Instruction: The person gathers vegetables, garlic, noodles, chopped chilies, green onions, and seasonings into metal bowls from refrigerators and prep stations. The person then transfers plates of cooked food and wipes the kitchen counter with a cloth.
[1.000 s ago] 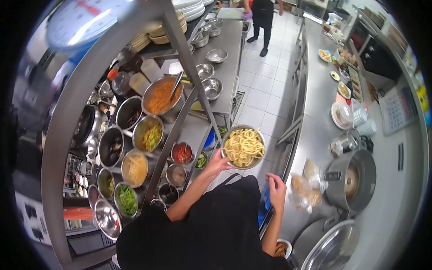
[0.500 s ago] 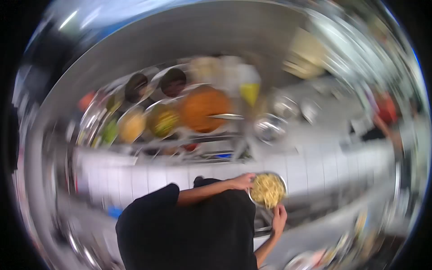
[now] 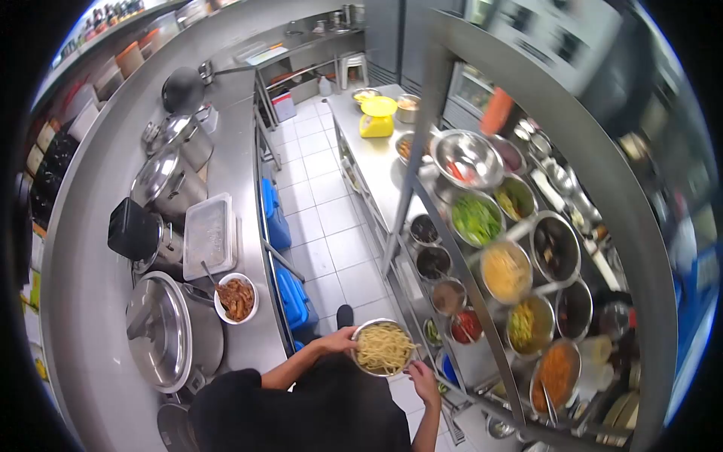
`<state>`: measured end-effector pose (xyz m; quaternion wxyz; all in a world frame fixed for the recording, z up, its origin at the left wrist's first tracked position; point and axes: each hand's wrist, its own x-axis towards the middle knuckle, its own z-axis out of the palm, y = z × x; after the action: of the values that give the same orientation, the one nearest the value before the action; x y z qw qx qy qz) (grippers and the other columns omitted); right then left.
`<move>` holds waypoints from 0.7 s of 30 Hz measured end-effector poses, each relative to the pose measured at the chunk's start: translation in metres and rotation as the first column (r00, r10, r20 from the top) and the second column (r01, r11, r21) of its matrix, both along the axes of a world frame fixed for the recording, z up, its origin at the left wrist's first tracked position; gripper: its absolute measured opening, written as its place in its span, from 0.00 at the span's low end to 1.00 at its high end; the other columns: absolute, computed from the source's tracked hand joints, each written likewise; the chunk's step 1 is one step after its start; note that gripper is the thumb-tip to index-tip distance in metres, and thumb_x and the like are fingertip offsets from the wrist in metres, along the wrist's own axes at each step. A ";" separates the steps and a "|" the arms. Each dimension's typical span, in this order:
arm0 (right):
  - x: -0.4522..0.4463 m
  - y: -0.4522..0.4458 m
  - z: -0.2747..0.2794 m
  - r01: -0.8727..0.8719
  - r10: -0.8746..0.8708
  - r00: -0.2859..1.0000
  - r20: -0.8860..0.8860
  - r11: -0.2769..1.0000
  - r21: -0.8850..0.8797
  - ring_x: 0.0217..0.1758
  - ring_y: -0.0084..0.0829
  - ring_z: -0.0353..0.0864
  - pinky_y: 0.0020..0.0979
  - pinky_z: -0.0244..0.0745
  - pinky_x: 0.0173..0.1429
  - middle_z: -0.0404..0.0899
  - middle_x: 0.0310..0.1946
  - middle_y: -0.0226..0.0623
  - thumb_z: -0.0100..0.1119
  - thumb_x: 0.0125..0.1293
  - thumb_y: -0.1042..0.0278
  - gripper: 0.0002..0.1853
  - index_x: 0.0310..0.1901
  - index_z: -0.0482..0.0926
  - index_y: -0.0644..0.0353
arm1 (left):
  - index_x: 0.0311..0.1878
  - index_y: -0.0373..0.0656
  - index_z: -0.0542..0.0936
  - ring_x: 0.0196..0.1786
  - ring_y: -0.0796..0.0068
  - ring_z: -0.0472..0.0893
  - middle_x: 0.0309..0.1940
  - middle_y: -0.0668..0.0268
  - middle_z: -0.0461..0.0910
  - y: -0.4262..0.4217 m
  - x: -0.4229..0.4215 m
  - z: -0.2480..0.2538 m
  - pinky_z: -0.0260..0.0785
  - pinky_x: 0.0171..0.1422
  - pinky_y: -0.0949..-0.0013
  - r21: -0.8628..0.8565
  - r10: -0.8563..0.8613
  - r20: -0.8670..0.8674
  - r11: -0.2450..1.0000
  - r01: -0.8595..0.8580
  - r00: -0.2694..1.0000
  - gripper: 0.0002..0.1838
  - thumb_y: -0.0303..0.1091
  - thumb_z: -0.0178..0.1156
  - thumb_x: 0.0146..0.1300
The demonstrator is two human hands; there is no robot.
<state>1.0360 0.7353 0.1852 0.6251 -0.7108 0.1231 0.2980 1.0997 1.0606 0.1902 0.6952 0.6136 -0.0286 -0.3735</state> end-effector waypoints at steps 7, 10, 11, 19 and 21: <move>0.217 0.199 0.010 -0.198 0.210 0.976 -0.057 0.966 0.163 0.50 0.29 0.82 0.29 0.77 0.52 0.81 0.49 0.37 0.52 0.75 0.60 0.18 0.58 0.74 0.63 | 0.63 0.36 0.69 0.44 0.69 0.84 0.50 0.60 0.79 0.160 0.062 -0.024 0.82 0.43 0.66 0.104 0.616 -0.003 0.784 -0.613 0.788 0.25 0.24 0.58 0.61; 0.298 0.273 0.025 -0.367 0.374 0.927 0.016 0.899 0.239 0.51 0.30 0.83 0.30 0.76 0.52 0.82 0.50 0.38 0.51 0.75 0.60 0.20 0.61 0.74 0.64 | 0.67 0.39 0.64 0.50 0.63 0.83 0.55 0.60 0.77 0.208 0.102 0.008 0.84 0.47 0.60 0.035 0.792 -0.070 0.610 -0.792 0.607 0.28 0.21 0.55 0.62; 0.323 0.294 0.028 -0.402 0.409 0.912 0.030 0.879 0.256 0.51 0.30 0.83 0.30 0.76 0.52 0.82 0.50 0.38 0.50 0.76 0.60 0.19 0.61 0.74 0.63 | 0.67 0.39 0.64 0.50 0.63 0.83 0.55 0.59 0.77 0.220 0.114 0.014 0.84 0.46 0.59 -0.010 0.843 -0.088 0.533 -0.846 0.531 0.28 0.21 0.55 0.62; 0.549 0.434 0.034 -0.377 0.383 0.921 0.071 0.832 0.408 0.51 0.30 0.84 0.30 0.76 0.52 0.83 0.50 0.37 0.51 0.75 0.61 0.18 0.59 0.75 0.61 | 0.70 0.43 0.62 0.55 0.61 0.81 0.61 0.59 0.75 0.303 0.197 -0.004 0.82 0.50 0.56 -0.166 0.950 -0.220 0.188 -0.968 0.222 0.29 0.21 0.53 0.65; 0.618 0.467 0.026 -0.262 0.270 0.961 0.063 0.809 0.526 0.52 0.32 0.83 0.31 0.76 0.53 0.82 0.51 0.37 0.52 0.73 0.62 0.18 0.61 0.73 0.59 | 0.69 0.44 0.61 0.54 0.62 0.82 0.62 0.59 0.73 0.315 0.220 -0.006 0.83 0.47 0.59 -0.220 0.940 -0.291 0.115 -0.969 0.178 0.29 0.21 0.52 0.65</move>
<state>1.6540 1.2020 0.2109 0.7477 -0.5191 -0.0597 0.4097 1.3200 1.3755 0.1845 0.8697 0.3350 0.3312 0.1473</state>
